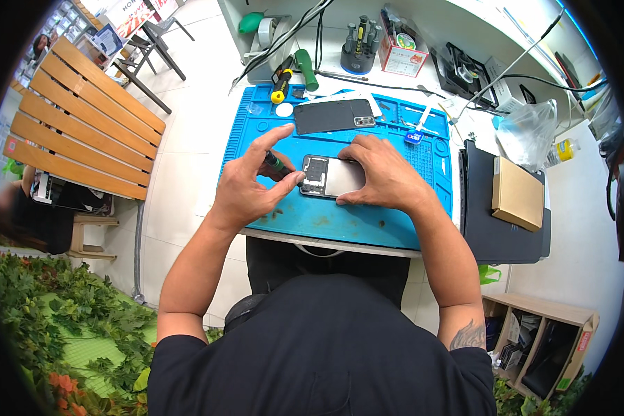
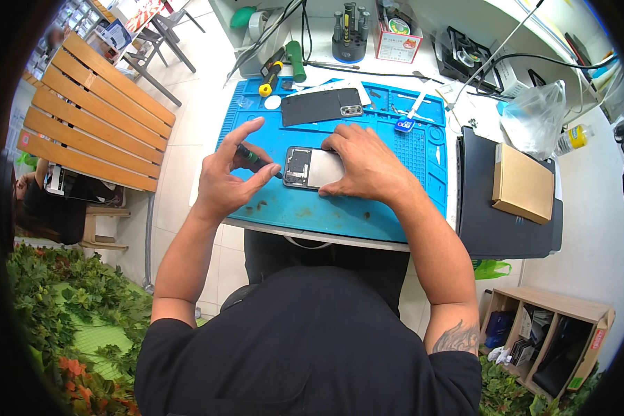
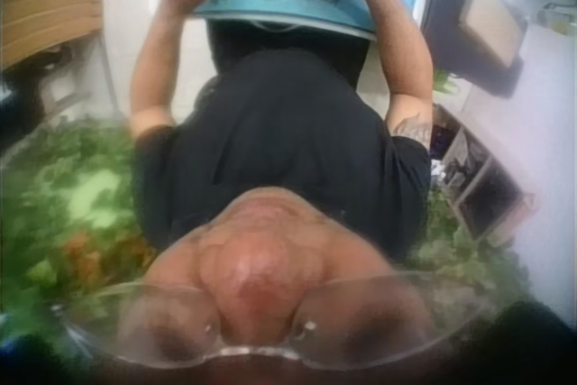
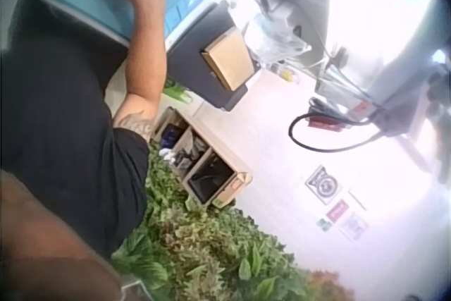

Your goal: The person disassembles a mobile phone on a blue work mat by using a screwdriver to remove internal screws and handling internal components like a battery and camera module.

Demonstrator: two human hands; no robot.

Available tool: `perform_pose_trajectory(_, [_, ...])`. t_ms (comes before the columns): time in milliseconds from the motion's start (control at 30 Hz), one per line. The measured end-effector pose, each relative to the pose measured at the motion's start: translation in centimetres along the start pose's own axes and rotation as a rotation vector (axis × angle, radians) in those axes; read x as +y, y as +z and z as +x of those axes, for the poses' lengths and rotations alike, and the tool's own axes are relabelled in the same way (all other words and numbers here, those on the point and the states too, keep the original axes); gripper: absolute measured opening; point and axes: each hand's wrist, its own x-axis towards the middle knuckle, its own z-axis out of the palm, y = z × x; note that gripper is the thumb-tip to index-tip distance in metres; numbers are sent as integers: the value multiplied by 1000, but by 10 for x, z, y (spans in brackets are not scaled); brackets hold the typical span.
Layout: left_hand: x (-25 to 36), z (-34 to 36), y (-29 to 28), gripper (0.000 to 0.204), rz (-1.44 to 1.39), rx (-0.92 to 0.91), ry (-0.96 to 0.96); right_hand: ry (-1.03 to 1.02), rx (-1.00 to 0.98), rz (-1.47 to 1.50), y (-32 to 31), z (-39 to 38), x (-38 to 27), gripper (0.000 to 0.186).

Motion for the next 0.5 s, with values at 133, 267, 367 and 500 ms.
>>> perform_pose_trajectory(133, [3,3,6,81,-4,3,35,5,-10,-5,1,-1,1,74])
perform_pose_trajectory(267, [1,5,11,80,5,5,91,8,-15,-1,3,-2,3,75])
perform_pose_trajectory(367, [0,6,12,80,25,1,115,15,-12,5,4,-2,5,75])
perform_pose_trajectory(500, [1,7,12,81,16,-9,114,15,-8,0,4,-3,4,77])
